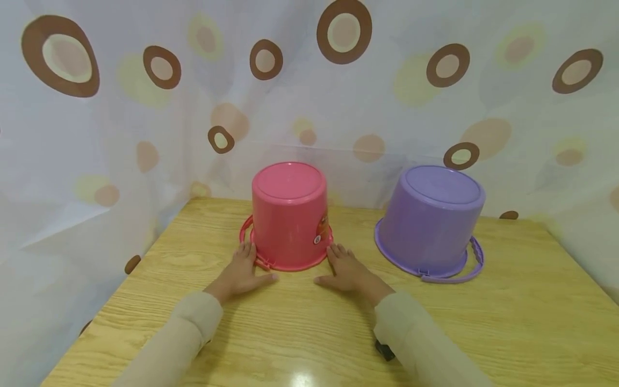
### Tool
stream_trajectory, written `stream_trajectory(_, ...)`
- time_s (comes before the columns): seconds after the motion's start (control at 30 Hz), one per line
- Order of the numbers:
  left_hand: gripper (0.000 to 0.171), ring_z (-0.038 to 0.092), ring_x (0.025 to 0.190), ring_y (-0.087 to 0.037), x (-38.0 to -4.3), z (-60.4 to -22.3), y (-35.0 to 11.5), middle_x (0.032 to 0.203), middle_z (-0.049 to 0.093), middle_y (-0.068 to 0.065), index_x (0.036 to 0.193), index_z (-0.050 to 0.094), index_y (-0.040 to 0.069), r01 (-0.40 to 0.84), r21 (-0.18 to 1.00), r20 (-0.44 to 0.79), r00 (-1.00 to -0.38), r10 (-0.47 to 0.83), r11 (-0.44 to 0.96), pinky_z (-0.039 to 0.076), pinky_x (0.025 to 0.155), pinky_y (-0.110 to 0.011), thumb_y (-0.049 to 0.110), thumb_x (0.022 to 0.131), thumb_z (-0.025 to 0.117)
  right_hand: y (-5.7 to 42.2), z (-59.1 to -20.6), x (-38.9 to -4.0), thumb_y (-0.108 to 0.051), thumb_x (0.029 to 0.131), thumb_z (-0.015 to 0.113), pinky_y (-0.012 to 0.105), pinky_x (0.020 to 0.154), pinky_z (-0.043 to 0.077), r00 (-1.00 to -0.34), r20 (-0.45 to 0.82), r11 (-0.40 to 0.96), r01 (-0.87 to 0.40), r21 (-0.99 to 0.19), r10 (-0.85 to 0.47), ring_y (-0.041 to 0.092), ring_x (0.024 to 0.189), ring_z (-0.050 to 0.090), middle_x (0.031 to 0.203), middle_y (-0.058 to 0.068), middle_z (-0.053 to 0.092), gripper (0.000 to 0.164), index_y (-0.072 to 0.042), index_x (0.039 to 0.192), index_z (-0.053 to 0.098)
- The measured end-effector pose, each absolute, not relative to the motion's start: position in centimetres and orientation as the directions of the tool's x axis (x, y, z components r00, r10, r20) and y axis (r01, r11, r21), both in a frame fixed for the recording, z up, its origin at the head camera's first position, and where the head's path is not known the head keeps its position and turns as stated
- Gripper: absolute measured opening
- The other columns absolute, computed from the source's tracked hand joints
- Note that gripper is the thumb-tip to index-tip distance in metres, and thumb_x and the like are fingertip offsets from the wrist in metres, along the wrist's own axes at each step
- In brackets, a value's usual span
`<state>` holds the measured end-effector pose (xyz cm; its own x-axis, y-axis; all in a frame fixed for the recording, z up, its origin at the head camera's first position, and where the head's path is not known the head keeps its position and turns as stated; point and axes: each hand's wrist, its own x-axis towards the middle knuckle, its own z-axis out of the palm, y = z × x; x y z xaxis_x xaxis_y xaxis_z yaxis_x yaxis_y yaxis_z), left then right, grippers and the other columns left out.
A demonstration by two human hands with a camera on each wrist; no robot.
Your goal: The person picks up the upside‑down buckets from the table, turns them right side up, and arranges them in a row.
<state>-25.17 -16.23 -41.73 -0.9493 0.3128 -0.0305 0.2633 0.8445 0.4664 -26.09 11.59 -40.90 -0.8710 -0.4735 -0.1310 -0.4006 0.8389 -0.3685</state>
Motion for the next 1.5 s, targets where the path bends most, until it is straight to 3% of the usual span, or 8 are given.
stream_trajectory(1.5,0.102,-0.003,0.142,-0.041,-23.5,-42.2,-15.9,0.153,0.002,-0.028,0.143,0.011,-0.011,0.281,0.460,-0.034,-0.942,0.333,0.843,0.011,0.115,-0.054,0.054,0.082,0.060,12.3,-41.0,-24.0,-0.048,0.088,0.056,0.052,0.116,0.014,-0.873,-0.123,0.832,-0.396,-0.388,-0.472,0.038,0.142,0.012,0.153,0.024,0.011,0.088,0.010,0.143,0.019)
